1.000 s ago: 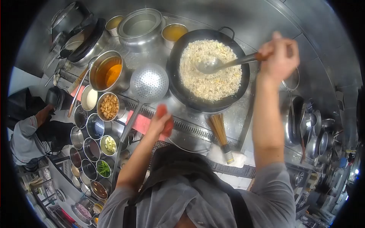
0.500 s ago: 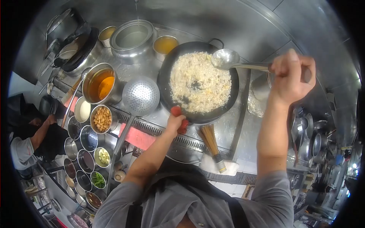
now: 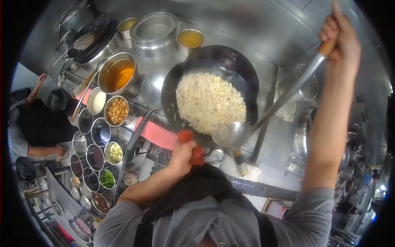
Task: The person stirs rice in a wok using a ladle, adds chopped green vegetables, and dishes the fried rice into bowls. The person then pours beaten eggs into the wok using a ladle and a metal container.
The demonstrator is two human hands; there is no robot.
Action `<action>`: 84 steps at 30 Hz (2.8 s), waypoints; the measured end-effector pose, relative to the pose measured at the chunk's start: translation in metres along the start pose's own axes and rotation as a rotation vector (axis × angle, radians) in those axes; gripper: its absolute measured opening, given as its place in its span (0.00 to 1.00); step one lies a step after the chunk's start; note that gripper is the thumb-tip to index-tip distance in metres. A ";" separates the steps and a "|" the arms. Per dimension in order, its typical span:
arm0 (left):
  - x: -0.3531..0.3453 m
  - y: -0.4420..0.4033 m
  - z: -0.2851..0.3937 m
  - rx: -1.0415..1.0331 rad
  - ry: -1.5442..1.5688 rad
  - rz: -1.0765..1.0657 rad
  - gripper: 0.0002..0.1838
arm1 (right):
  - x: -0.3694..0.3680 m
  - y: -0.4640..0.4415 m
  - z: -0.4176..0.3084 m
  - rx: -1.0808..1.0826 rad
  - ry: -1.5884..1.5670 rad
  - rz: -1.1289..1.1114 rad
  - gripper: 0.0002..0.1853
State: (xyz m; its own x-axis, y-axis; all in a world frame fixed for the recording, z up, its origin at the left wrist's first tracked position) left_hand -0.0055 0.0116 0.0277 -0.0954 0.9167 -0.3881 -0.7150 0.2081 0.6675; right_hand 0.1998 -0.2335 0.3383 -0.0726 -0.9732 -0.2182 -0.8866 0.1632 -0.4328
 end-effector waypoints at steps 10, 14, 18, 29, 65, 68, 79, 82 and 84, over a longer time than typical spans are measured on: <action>0.065 -0.026 -0.110 -0.119 -0.056 0.068 0.20 | -0.002 0.095 0.030 0.480 -0.045 0.323 0.11; 0.020 0.002 -0.014 -0.082 -0.030 -0.057 0.17 | -0.029 0.106 -0.004 0.383 -0.010 0.388 0.09; 0.018 -0.125 -0.024 -0.113 -0.045 -0.024 0.07 | -0.018 0.104 0.101 0.515 0.231 0.329 0.09; 0.004 -0.056 -0.005 -0.148 0.091 -0.055 0.09 | -0.043 0.103 0.037 0.304 0.151 0.225 0.11; 0.024 -0.213 -0.023 -0.122 -0.270 -0.059 0.17 | 0.110 0.367 0.264 -1.076 -0.324 0.384 0.19; 0.025 -0.209 -0.022 -0.136 -0.347 -0.048 0.20 | 0.111 0.386 0.290 -1.067 -0.024 0.255 0.20; 0.009 -0.197 -0.019 -0.213 -0.151 0.182 0.16 | 0.185 0.394 0.207 -0.287 1.027 -0.132 0.33; 0.003 -0.189 -0.013 -0.157 -0.147 0.204 0.14 | 0.204 0.411 0.168 -0.406 1.010 -0.125 0.34; 0.004 -0.191 -0.015 -0.141 -0.155 0.187 0.13 | 0.221 0.423 0.155 -0.563 1.066 -0.126 0.34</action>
State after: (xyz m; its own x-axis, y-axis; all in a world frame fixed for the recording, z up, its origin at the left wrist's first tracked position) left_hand 0.1203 -0.0296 -0.1112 -0.1350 0.9783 -0.1573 -0.7856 -0.0090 0.6187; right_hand -0.1207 -0.3542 -0.0286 -0.0764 -0.6655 0.7425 -0.9698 0.2225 0.0997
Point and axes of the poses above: each hand's wrist, its own y-axis away from the middle knuckle, its own x-axis out of the back of the hand, z = x × y, the point moved 3 cm from there along -y, towards the middle knuckle, and after that the axes turned 13 degrees about -y, right-handed, at the moved point
